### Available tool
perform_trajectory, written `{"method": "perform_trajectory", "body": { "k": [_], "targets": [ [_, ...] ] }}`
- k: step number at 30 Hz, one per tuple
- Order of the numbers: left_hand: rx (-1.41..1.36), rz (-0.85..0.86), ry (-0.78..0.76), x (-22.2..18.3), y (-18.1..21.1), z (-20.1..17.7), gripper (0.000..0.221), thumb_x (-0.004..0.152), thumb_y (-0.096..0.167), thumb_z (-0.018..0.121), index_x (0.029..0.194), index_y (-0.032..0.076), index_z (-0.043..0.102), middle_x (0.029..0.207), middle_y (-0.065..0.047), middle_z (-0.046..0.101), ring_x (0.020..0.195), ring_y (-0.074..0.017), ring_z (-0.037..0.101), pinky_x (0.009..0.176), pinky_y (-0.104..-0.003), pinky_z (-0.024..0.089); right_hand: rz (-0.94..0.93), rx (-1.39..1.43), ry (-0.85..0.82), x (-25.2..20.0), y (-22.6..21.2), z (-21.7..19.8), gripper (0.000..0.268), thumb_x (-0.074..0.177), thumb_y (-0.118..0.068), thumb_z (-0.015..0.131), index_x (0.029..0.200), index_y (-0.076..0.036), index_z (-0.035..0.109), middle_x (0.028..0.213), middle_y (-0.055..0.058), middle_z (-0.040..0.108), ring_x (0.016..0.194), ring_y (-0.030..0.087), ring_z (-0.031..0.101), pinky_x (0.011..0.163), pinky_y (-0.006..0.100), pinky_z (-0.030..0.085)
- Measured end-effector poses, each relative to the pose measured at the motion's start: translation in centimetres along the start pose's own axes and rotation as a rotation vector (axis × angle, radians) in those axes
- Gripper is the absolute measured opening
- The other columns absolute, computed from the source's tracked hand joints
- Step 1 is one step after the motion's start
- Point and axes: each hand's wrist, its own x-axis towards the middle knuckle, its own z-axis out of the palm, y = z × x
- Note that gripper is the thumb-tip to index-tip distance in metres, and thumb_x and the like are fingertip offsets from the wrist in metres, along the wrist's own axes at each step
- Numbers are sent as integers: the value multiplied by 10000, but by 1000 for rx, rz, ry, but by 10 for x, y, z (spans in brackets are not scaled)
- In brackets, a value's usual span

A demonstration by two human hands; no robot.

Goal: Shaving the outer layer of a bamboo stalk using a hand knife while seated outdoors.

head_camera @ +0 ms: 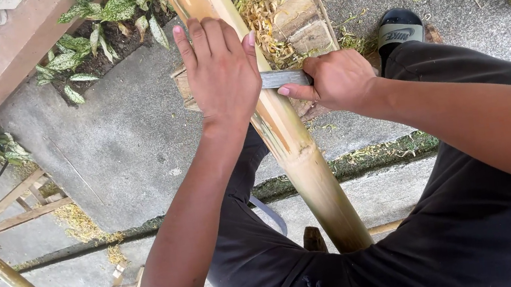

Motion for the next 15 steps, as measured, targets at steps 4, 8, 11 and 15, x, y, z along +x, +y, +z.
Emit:
{"method": "perform_trajectory", "body": {
  "k": [4, 8, 11, 15],
  "targets": [
    [-130, 17, 33, -7, -8, 15, 554, 1153, 358, 392, 1341, -131, 573, 1470, -280, 457, 1424, -431, 410, 1236, -550, 267, -17, -47, 50, 1, 1, -3, 818, 908, -823, 478, 714, -47, 646, 558, 151, 618, 525, 347, 657, 524, 468, 533],
    [-208, 29, 81, -8, -12, 20, 535, 1169, 332, 379, 1362, -135, 554, 1585, -279, 374, 1485, -424, 370, 1245, -536, 306, -43, -89, 65, 5, 4, -1, 816, 921, -824, 481, 714, -54, 653, 534, 143, 605, 491, 335, 638, 510, 454, 522],
    [-229, 29, 81, -4, -17, 18, 488, 1175, 321, 382, 1319, -104, 573, 1573, -269, 385, 1483, -425, 382, 1255, -542, 306, -62, -81, 116, 11, 2, 0, 818, 924, -826, 482, 713, -55, 655, 514, 133, 595, 462, 327, 623, 483, 447, 515],
    [-267, 37, 78, 1, -21, 16, 406, 1182, 307, 383, 1195, -32, 606, 1531, -250, 424, 1486, -426, 394, 1272, -557, 300, -44, -70, 67, 14, -2, -7, 840, 936, -836, 453, 715, -53, 661, 515, 120, 594, 457, 308, 625, 479, 443, 520]
  ]
}}
